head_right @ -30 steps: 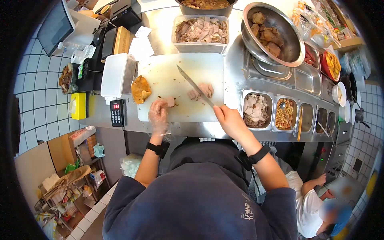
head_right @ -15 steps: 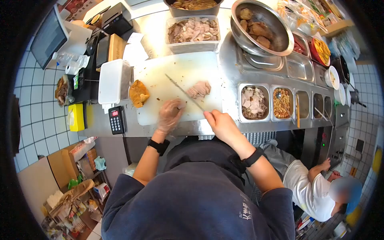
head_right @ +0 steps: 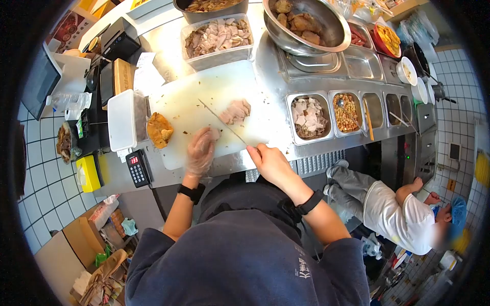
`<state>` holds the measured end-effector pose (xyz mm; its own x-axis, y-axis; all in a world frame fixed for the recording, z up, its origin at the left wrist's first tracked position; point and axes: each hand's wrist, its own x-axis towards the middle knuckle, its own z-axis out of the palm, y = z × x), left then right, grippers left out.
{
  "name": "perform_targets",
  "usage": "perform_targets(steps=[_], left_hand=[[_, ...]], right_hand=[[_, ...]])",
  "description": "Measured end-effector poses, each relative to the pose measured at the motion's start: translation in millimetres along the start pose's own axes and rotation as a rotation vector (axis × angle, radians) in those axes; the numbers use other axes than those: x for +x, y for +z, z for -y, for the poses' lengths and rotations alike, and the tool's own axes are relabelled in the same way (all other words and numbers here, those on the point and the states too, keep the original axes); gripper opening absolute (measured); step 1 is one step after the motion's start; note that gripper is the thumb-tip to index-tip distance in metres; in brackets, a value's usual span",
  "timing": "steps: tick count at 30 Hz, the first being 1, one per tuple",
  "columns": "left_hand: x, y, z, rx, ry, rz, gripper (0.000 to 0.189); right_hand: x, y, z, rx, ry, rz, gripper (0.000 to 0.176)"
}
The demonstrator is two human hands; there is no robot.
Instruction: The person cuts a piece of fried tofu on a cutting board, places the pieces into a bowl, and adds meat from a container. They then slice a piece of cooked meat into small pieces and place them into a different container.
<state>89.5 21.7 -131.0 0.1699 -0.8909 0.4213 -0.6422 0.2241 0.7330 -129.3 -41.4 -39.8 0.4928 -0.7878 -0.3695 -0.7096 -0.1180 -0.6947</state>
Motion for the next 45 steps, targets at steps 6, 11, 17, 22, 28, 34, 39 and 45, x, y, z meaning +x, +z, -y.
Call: perform_targets(steps=[6,11,17,22,28,34,39,45], left_hand=[[-16.2,10.3,-2.7,0.11,-0.247,-0.164,0.017],[-14.8,20.1,-3.1,-0.01,-0.306,-0.273,0.013],[-11.8,27.1,2.5,-0.047,-0.31,-0.306,0.01],[-18.5,39.3,11.6,-0.202,-0.455,-0.341,0.009],[0.9,28.0,-14.1,-0.463,-0.615,-0.408,0.011],[-13.5,28.4,0.5,-0.155,-0.556,-0.324,0.01],[-11.6,26.0,-6.6,-0.087,-0.494,-0.294,0.007],[-12.6,36.7,1.3,-0.161,-0.447,-0.412,0.008]], right_hand=[[-3.9,3.8,4.4,0.036,0.027,0.049,0.042],[-3.5,8.5,15.4,-0.058,-0.051,0.033,0.04],[-6.2,6.9,20.6,-0.159,-0.1,0.01,0.038],[-4.9,5.2,24.4,-0.218,-0.088,0.042,0.034],[9.9,16.8,32.0,-0.406,-0.125,0.138,0.037],[63.3,41.9,14.5,-0.291,-0.301,0.071,0.033],[45.3,-5.4,19.7,-0.101,-0.162,0.093,0.035],[37.7,22.6,18.6,-0.321,-0.176,0.113,0.036]])
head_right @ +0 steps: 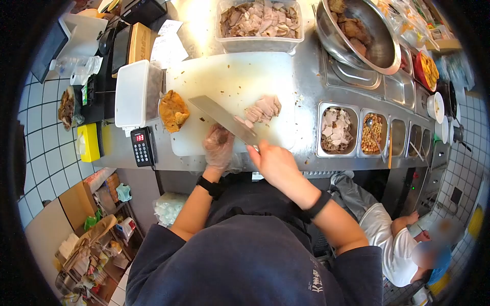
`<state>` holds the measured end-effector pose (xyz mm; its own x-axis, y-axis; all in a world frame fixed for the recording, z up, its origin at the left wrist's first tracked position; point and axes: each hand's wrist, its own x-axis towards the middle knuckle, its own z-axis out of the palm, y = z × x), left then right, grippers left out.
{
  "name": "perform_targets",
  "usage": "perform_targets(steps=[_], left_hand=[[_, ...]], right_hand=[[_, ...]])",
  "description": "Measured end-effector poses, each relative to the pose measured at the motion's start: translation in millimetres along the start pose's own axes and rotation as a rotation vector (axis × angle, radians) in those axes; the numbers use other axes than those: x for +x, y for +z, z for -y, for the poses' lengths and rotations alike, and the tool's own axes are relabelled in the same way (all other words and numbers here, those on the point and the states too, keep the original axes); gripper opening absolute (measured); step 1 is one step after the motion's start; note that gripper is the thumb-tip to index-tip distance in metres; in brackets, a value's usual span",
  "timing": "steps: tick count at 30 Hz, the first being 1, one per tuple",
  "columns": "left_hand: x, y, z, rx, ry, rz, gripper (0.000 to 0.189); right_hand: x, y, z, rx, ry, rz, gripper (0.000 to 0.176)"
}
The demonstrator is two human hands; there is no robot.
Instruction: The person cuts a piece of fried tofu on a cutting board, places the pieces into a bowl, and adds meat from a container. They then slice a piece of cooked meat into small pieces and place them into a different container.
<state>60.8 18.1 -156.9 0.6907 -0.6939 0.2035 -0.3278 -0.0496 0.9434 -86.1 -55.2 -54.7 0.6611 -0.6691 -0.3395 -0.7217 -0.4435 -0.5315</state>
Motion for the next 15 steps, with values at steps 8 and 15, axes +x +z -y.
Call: perform_targets(steps=[8,15], left_hand=[[2.0,-6.7,-4.0,0.143,0.05,0.08,0.01],[13.1,-3.3,-32.0,0.419,0.316,0.226,0.024]], right_hand=[[19.0,-26.1,-8.8,0.251,-0.002,-0.046,0.038],[-25.9,-46.0,-32.0,0.376,0.211,-0.112,0.037]])
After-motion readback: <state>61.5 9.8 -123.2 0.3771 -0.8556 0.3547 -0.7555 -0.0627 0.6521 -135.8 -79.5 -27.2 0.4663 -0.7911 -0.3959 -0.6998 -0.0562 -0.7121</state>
